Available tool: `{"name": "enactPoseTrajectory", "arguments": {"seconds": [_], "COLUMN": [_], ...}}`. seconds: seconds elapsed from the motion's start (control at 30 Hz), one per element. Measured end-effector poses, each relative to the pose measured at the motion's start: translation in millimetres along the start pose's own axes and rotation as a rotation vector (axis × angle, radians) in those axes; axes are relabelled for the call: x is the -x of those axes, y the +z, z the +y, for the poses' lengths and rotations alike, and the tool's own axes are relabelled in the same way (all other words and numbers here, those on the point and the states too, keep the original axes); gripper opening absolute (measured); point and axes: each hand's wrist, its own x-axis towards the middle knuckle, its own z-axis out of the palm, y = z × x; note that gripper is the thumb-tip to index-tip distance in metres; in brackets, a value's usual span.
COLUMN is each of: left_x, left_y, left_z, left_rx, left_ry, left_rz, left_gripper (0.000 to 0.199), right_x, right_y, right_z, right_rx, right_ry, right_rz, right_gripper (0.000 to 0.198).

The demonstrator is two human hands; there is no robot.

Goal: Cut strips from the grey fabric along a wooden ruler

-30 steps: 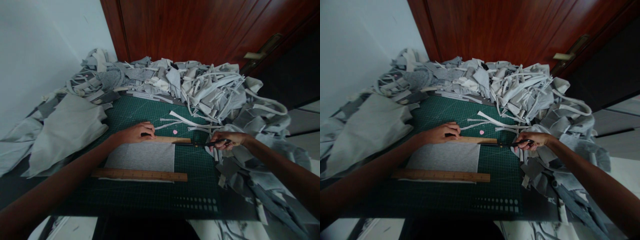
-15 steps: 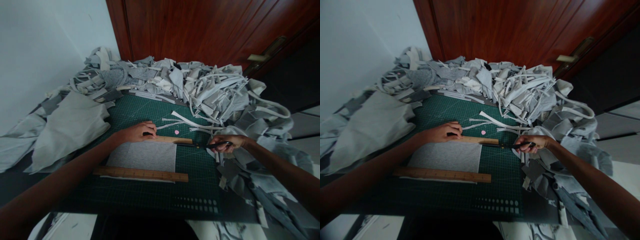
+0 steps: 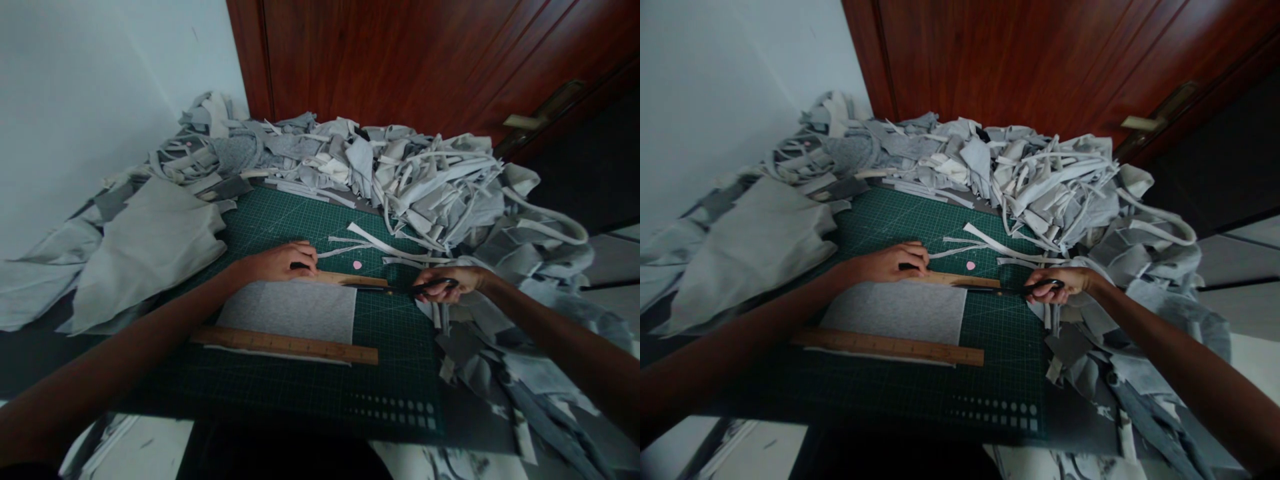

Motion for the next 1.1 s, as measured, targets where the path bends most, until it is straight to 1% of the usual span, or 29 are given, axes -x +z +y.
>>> {"name": "enactPoseTrajectory", "arguments": {"seconds": [0.23, 0.47, 0.6, 0.67, 0.8, 0.9, 1.1], "left_x": [0.4, 0.8, 0.7, 0.7, 0.3, 0.2, 1.4], "left_y": [-0.2, -0.3, -0.1, 0.2, 0.8, 0.8, 0.7], "left_z": [0.4, -0.2, 1.2, 1.1, -0.5, -0.3, 1.3], "left_rx": [-0.018, -0.024, -0.021, -0.021, -0.026, -0.028, -0.025], "left_ry": [0.005, 0.012, 0.004, 0.008, 0.028, 0.034, 0.021], "left_rz": [-0.014, -0.019, -0.014, -0.008, -0.014, -0.01, -0.003], "left_gripper": [0.024, 0.023, 0.021, 0.021, 0.021, 0.02, 0.018], "right_x": [-5.9, -7.3, -7.6, -7.1, -5.5, -5.2, -10.5], "right_y": [2.3, 1.8, 1.5, 5.0, 14.0, 15.5, 10.7], "right_z": [0.8, 0.0, -0.3, -0.3, -1.2, -1.2, -2.4], "right_rx": [-0.003, 0.012, 0.017, 0.014, -0.012, -0.01, -0.056], "right_ry": [-0.03, -0.056, -0.06, -0.067, -0.095, -0.098, -0.054], "right_rz": [0.025, 0.042, 0.051, 0.063, 0.085, 0.082, 0.076], "right_gripper": [0.035, 0.03, 0.034, 0.036, 0.045, 0.05, 0.039]}}
